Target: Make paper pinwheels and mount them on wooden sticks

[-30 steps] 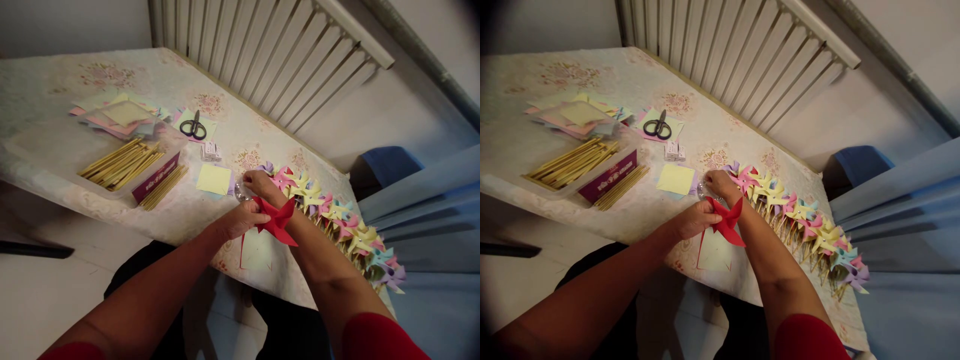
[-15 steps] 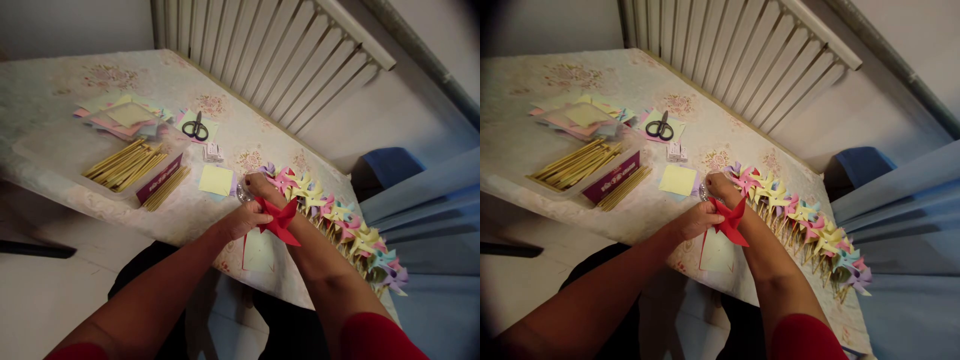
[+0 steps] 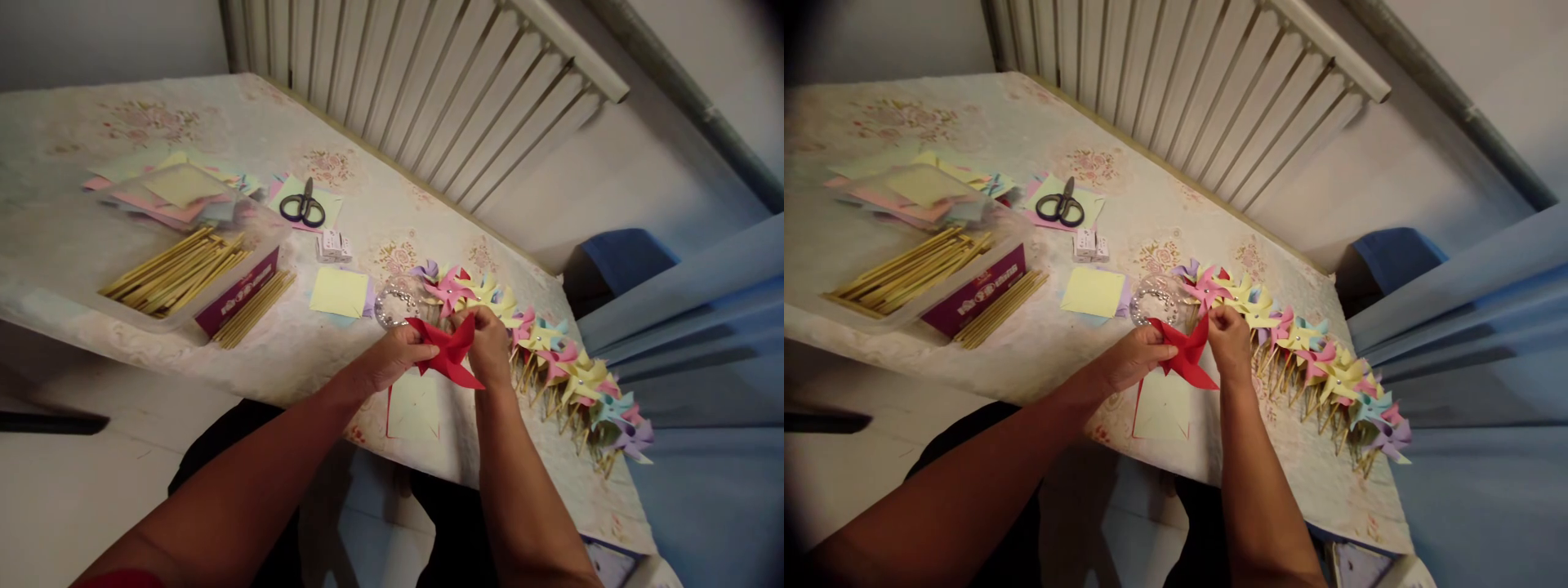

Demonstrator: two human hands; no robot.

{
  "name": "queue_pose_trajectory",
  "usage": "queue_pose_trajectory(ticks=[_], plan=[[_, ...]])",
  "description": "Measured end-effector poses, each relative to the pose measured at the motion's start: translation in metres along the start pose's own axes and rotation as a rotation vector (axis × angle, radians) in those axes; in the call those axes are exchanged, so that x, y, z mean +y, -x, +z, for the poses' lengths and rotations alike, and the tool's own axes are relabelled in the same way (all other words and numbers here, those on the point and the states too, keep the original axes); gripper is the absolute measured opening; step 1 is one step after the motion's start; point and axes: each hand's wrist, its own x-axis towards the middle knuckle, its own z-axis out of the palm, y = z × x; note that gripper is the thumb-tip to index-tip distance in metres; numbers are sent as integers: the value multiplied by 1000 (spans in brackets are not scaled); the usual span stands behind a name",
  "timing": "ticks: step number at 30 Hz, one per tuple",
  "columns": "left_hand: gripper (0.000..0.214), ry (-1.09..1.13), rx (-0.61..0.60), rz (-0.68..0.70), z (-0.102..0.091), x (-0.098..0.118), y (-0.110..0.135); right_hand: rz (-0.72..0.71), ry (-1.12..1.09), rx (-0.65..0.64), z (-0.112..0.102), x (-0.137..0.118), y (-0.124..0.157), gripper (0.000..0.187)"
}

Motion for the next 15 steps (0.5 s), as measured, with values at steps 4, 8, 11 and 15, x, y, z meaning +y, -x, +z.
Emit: queue_pose_trajectory(ticks=[4,8,11,15], plan=[[28,-22,4,-21,4,-8,-6,146,-160,-30,-21,38,39,19],[26,-23,11,-51,8,-15,-12,170,-10,-21,-32,68,65,21],[23,-70,2,-61,10,-22,-15,130,145,-56,-36,80,74,18],[24,-153,5,-77,10,-31,-20,97,267,-110,-38,91,78,17]])
